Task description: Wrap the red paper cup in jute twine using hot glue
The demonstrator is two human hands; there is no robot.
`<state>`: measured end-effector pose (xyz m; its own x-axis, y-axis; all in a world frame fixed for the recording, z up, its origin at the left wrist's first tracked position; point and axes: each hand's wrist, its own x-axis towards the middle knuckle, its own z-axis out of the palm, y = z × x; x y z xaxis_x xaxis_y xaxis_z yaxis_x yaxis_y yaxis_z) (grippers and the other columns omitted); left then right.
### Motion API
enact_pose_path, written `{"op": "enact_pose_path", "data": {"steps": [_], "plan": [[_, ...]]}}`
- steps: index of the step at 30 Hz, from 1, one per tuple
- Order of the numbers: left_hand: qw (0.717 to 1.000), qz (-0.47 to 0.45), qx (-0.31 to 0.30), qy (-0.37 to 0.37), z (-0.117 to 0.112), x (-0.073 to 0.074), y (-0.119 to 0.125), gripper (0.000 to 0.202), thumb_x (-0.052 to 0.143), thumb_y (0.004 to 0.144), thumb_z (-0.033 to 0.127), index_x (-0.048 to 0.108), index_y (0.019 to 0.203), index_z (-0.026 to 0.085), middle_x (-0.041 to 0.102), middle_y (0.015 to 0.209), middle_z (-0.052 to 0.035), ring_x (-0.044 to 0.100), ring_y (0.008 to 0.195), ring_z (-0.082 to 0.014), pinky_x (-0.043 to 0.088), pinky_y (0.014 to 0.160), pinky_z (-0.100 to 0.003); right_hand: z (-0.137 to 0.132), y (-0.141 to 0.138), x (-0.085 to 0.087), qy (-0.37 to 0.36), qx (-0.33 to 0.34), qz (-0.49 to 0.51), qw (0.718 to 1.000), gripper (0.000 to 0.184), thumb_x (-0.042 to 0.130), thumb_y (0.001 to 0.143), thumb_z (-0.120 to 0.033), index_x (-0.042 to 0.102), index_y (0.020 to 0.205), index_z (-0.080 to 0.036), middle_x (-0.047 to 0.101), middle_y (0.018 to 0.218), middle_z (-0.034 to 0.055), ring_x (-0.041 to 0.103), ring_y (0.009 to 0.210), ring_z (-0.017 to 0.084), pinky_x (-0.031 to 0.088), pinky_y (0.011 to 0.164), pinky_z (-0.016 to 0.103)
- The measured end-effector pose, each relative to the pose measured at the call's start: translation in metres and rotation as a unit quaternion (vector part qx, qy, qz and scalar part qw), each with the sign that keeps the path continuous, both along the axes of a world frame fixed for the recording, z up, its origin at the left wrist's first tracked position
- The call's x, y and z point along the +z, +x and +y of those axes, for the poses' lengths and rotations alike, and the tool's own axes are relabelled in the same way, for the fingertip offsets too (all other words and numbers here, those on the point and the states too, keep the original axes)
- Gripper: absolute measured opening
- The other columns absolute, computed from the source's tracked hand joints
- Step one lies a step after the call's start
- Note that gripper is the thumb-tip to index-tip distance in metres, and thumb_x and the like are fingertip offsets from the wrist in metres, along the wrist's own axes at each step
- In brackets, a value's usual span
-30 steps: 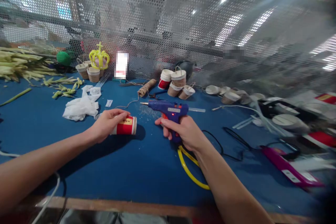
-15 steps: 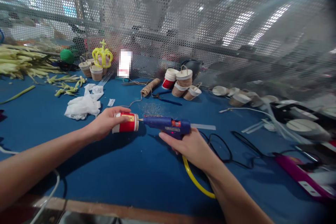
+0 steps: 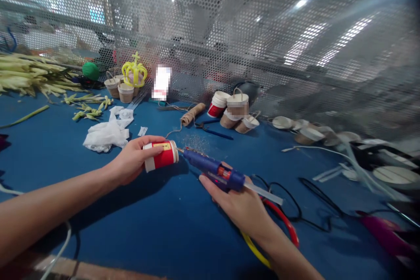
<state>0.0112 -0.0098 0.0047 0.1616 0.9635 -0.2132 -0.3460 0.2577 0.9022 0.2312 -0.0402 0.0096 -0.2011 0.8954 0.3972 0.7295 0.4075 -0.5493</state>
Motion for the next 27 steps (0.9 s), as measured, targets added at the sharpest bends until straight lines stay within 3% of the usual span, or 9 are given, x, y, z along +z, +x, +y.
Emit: {"op": "enact_pose_path", "data": {"steps": [6, 14, 27], "plan": [[1.0, 0.027, 0.007, 0.011, -0.001, -0.002, 0.002, 0.034, 0.071, 0.065, 0.023, 0.06, 0.094, 0.011, 0.069, 0.078, -0.0056, 0.061, 0.059, -0.0115, 0.046, 0.056, -0.021, 0.002, -0.001, 0.006, -0.019, 0.016, -0.016, 1.0, 0.023, 0.054, 0.076, -0.038, 0.065, 0.084, -0.019, 0.067, 0.075, 0.007, 0.064, 0.081, 0.025, 0.051, 0.069, 0.036], [0.996, 0.084, -0.007, 0.027, 0.0, -0.006, 0.0, 0.037, 0.07, 0.066, 0.029, 0.058, 0.096, 0.013, 0.069, 0.084, -0.0068, 0.062, 0.063, -0.0131, 0.046, 0.058, -0.023, 0.0, -0.001, 0.006, -0.07, 0.044, -0.036, 0.996, 0.021, 0.053, 0.079, -0.035, 0.062, 0.088, -0.018, 0.059, 0.053, -0.0012, 0.058, 0.052, 0.016, 0.044, 0.051, 0.026], [0.997, 0.08, -0.002, 0.003, 0.0, -0.009, 0.001, 0.034, 0.07, 0.067, 0.027, 0.058, 0.096, 0.014, 0.069, 0.081, -0.0067, 0.063, 0.06, -0.0145, 0.047, 0.055, -0.024, 0.0, -0.004, 0.016, -0.085, 0.063, -0.046, 0.993, 0.017, 0.049, 0.08, -0.03, 0.053, 0.068, -0.02, 0.059, 0.066, 0.0018, 0.051, 0.058, 0.014, 0.044, 0.059, 0.028]]}}
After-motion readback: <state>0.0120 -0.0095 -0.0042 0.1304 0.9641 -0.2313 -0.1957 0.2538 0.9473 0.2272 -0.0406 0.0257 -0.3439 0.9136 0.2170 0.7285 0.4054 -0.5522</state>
